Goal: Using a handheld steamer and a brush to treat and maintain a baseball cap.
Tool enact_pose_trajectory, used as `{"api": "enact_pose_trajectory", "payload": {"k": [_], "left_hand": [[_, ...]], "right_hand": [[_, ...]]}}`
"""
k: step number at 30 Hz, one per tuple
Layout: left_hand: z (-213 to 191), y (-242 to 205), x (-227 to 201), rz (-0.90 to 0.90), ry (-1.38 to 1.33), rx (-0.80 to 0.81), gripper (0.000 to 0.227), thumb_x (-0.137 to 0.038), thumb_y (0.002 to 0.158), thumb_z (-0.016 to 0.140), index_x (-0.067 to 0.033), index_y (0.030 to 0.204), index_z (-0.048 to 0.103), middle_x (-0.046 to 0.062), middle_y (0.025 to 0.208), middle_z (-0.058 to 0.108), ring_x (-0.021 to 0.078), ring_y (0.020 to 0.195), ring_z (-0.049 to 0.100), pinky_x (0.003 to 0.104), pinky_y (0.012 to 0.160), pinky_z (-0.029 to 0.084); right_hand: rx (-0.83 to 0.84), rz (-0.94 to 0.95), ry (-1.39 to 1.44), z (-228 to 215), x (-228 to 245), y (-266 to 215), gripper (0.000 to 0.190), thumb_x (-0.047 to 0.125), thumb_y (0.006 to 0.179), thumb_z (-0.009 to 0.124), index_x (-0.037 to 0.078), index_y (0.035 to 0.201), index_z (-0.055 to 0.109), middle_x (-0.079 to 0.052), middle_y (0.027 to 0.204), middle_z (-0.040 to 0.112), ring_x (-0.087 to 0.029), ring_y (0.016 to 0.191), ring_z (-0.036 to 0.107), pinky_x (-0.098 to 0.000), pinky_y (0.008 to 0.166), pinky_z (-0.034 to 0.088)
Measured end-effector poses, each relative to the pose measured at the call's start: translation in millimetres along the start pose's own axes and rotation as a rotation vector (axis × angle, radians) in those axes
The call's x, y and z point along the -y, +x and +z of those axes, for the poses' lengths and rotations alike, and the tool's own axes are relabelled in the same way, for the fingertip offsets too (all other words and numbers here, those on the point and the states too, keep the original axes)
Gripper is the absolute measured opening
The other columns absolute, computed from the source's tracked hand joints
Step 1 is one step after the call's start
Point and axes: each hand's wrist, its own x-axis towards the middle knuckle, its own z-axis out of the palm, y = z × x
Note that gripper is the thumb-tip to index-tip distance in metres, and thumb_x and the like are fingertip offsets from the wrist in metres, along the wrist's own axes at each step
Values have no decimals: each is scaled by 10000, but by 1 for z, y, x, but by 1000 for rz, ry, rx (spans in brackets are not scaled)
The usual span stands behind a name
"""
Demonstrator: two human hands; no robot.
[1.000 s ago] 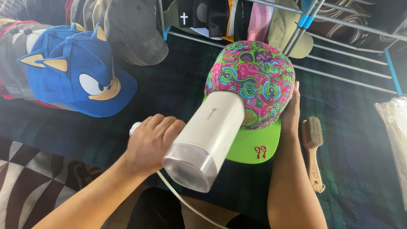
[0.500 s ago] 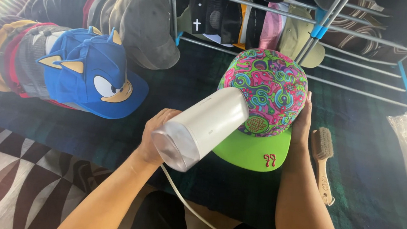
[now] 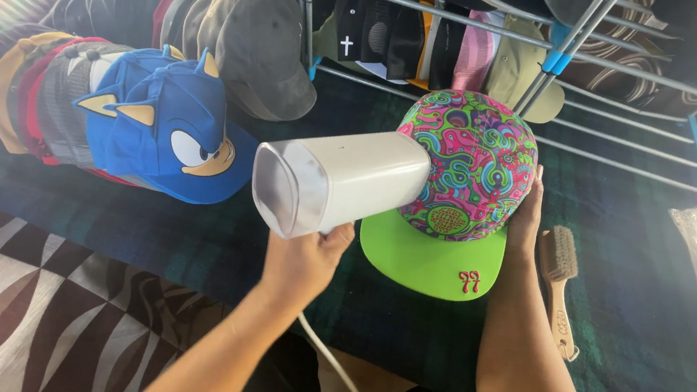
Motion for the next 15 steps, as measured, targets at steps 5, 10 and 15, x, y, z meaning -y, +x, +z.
{"api": "enact_pose_trajectory", "payload": {"k": [5,10,15], "left_hand": [[5,-31,-36,-605,-183,161,399,-360,868,747,35,899,702,169,771,705,310,788,702,422,757,545],[28,-70,-51,-1214,-554,280,501,-494,828,733,-10,703,699,72,651,666,169,679,668,307,751,586],[32,-59,-54,-1249,-703,62,427,-350,830,766,16,1045,716,97,749,677,170,556,597,321,575,545]], "right_hand": [[-20,28,44,-46,-40,21,603,407,1155,398,113,1642,197,-135,1715,109,-307,1590,166,-496,1320,124],[153,116,80,-66,-51,41,723,564,995,445,148,1574,326,-77,1434,543,-210,1302,565,-436,1109,475],[130,165,205,-43,-27,29,592,519,1000,494,159,1469,459,-61,1275,632,-209,1175,641,-441,1029,528]]}}
